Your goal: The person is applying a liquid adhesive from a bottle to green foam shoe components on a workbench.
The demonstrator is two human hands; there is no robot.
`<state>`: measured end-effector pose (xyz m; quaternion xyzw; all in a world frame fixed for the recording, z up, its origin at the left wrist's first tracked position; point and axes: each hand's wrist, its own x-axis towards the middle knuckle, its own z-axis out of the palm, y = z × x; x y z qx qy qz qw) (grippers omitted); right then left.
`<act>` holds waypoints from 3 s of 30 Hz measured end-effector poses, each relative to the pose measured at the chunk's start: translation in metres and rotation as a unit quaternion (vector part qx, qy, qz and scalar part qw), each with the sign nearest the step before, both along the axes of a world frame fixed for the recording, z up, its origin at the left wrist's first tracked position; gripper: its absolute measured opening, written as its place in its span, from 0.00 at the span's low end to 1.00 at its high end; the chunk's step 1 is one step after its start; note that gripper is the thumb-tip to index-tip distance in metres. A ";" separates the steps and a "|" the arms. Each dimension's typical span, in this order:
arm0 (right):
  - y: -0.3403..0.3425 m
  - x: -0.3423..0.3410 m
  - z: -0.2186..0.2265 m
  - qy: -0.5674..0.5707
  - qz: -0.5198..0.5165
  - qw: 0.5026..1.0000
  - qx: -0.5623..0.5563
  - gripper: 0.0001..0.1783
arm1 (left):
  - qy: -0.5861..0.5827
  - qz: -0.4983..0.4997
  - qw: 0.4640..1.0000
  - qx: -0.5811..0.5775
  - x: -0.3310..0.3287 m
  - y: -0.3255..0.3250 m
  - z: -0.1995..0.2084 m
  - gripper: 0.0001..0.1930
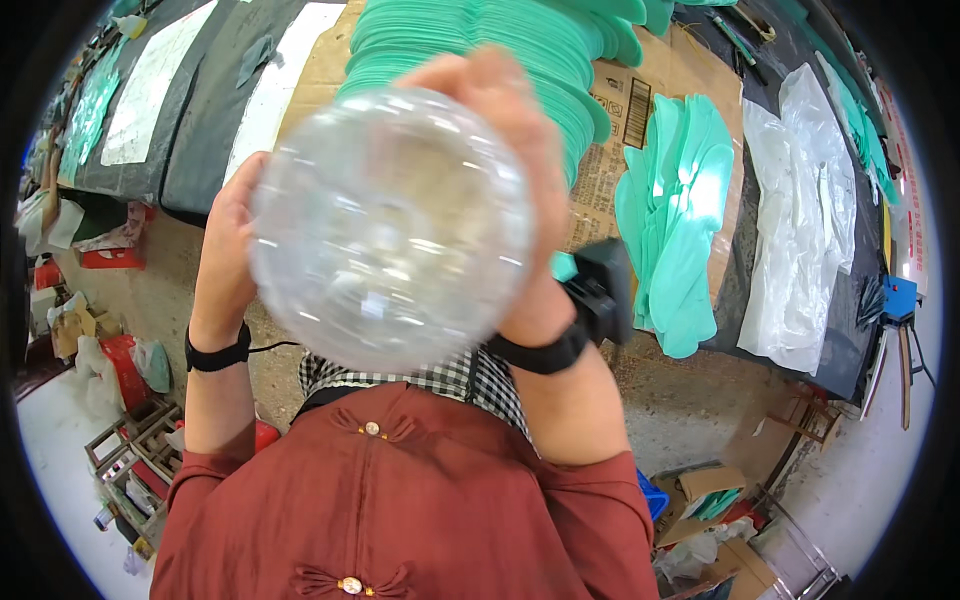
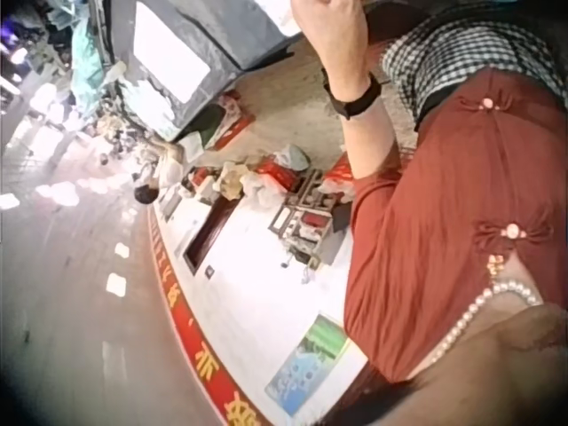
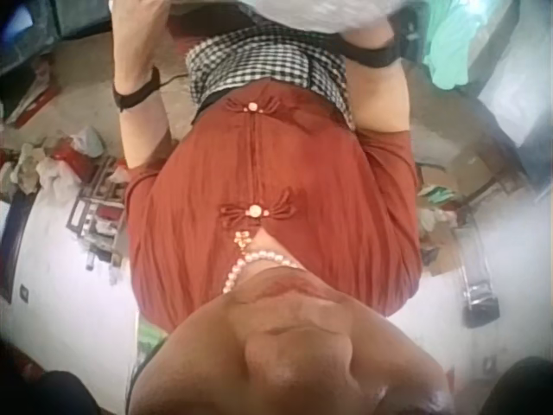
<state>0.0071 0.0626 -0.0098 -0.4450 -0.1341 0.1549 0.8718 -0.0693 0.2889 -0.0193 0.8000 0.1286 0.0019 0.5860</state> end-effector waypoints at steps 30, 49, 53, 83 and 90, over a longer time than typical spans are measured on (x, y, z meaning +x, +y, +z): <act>-0.083 -0.031 0.035 -0.172 -0.027 0.984 -0.034 0.31 | -0.141 -0.167 0.976 0.015 0.006 0.038 -0.030 0.09; 0.021 0.024 0.031 -0.090 0.251 0.963 -0.032 0.35 | -0.226 0.004 0.899 0.376 -0.041 0.069 -0.038 0.14; 0.074 0.030 0.018 -0.076 0.183 0.978 0.061 0.36 | -0.227 0.014 0.922 0.312 -0.043 0.060 -0.042 0.10; -0.058 -0.006 0.033 -0.056 0.047 0.994 -0.081 0.36 | -0.230 -0.047 0.926 0.296 -0.032 0.038 -0.043 0.14; -0.054 -0.010 0.024 -0.077 -0.038 0.995 -0.044 0.35 | -0.229 -0.078 0.912 0.331 -0.020 0.027 -0.043 0.12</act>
